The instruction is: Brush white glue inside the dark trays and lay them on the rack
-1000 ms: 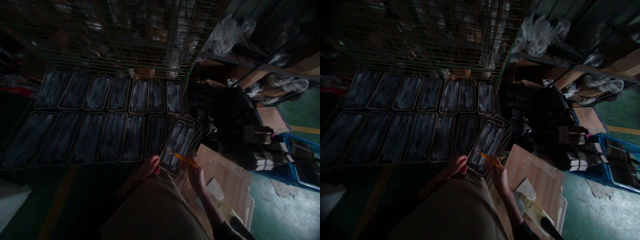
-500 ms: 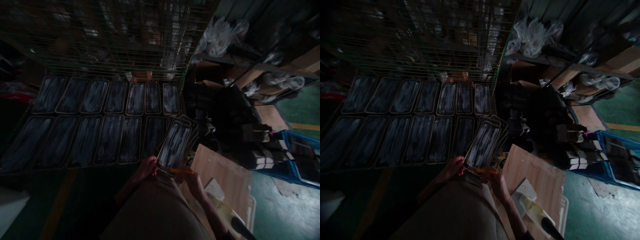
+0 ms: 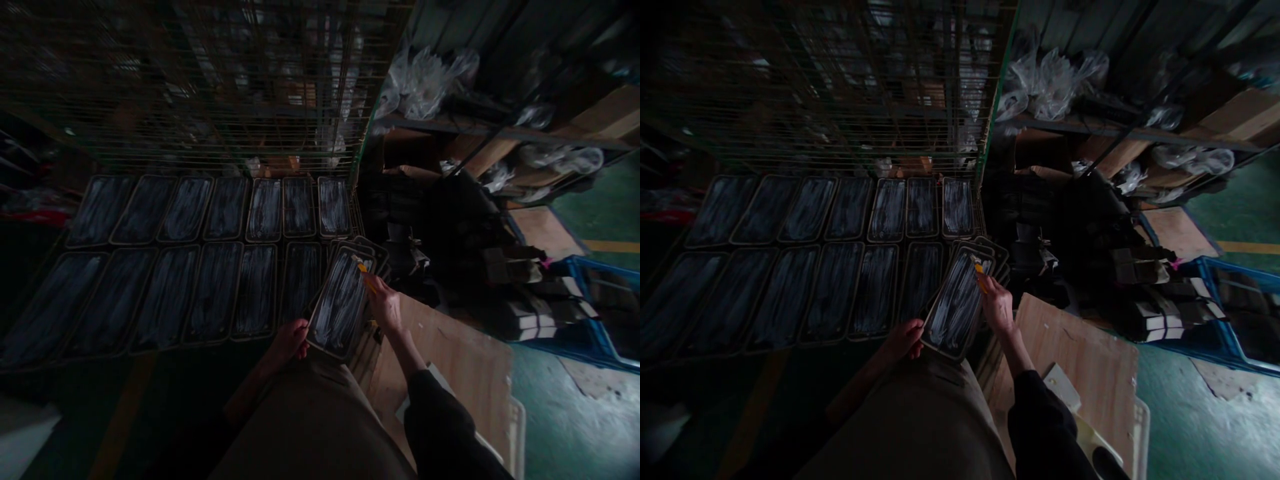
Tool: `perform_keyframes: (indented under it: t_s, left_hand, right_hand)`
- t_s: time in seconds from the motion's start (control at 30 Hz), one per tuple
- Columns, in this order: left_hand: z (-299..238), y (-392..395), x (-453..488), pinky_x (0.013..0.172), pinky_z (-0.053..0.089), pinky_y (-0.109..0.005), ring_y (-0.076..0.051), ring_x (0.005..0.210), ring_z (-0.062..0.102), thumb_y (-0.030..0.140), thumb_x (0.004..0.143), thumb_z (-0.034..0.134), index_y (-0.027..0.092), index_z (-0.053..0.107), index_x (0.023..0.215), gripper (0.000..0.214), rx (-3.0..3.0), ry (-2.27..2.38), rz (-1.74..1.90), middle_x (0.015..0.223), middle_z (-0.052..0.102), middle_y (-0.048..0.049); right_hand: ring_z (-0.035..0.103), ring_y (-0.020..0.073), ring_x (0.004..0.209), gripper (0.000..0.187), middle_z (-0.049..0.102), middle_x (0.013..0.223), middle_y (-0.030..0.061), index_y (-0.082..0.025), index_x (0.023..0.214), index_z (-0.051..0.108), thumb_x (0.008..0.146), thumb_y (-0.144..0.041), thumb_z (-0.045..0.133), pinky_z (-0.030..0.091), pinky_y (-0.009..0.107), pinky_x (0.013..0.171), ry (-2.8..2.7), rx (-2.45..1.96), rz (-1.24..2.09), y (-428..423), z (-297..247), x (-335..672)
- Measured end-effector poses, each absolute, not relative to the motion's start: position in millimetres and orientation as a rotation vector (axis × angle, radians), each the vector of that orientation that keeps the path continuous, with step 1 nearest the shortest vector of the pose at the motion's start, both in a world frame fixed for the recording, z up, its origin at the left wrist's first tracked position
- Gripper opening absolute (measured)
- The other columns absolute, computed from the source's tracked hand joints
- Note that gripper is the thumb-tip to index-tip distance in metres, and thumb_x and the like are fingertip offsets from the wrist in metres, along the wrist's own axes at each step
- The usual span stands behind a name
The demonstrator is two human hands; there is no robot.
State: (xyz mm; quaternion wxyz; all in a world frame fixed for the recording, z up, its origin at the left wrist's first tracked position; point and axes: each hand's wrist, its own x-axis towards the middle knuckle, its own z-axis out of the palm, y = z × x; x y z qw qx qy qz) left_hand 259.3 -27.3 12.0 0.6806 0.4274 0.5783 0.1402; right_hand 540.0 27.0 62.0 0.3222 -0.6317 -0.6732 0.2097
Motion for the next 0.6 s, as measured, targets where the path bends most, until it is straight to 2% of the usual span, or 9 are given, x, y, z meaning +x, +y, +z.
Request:
perform_keyframes:
  t_s: [0.13, 0.33, 0.43, 0.6]
  left_hand:
    - [13, -28, 258, 0.040, 0.041, -0.019, -0.013, 0.042, 0.061, 0.048, 0.085, 0.054, 0.018, 0.055, 0.090, 0.030, 0.979, 1.244, 0.371, 0.052, 0.060, 0.0050]
    - [11, -29, 260, 0.037, 0.041, -0.020, -0.014, 0.039, 0.060, 0.048, 0.082, 0.059, 0.016, 0.056, 0.101, 0.037, 0.881, 1.294, 0.375, 0.051, 0.060, 0.0055]
    - [11, -29, 261, 0.037, 0.041, -0.019, -0.013, 0.038, 0.059, 0.048, 0.082, 0.059, 0.016, 0.057, 0.097, 0.035, 0.899, 1.274, 0.389, 0.052, 0.061, 0.0046]
    - [13, -29, 262, 0.037, 0.041, -0.018, -0.013, 0.039, 0.060, 0.044, 0.082, 0.059, 0.017, 0.058, 0.093, 0.029, 0.911, 1.298, 0.378, 0.051, 0.060, 0.0051]
  right_hand:
    - [0.073, 0.0198, 0.089, 0.029, 0.074, 0.109, 0.0080, -0.021, 0.121, 0.066, 0.102, -0.028, 0.044, 0.055, 0.027, 0.073, -1.863, -1.640, 0.659, 10, 64, 533]
    - [0.072, 0.0168, 0.071, 0.030, 0.073, 0.080, 0.0021, -0.021, 0.122, 0.063, 0.106, -0.035, 0.042, 0.057, 0.026, 0.067, -1.674, -1.508, 1.119, -32, 89, 536]
    - [0.074, 0.0172, 0.074, 0.030, 0.073, 0.082, 0.0024, -0.021, 0.121, 0.063, 0.105, -0.038, 0.045, 0.058, 0.025, 0.068, -1.587, -1.548, 0.963, -9, 92, 545]
    - [0.074, 0.0207, 0.096, 0.028, 0.074, 0.112, 0.0081, -0.021, 0.121, 0.067, 0.103, -0.030, 0.047, 0.057, 0.028, 0.081, -1.814, -1.592, 0.556, 47, 78, 556]
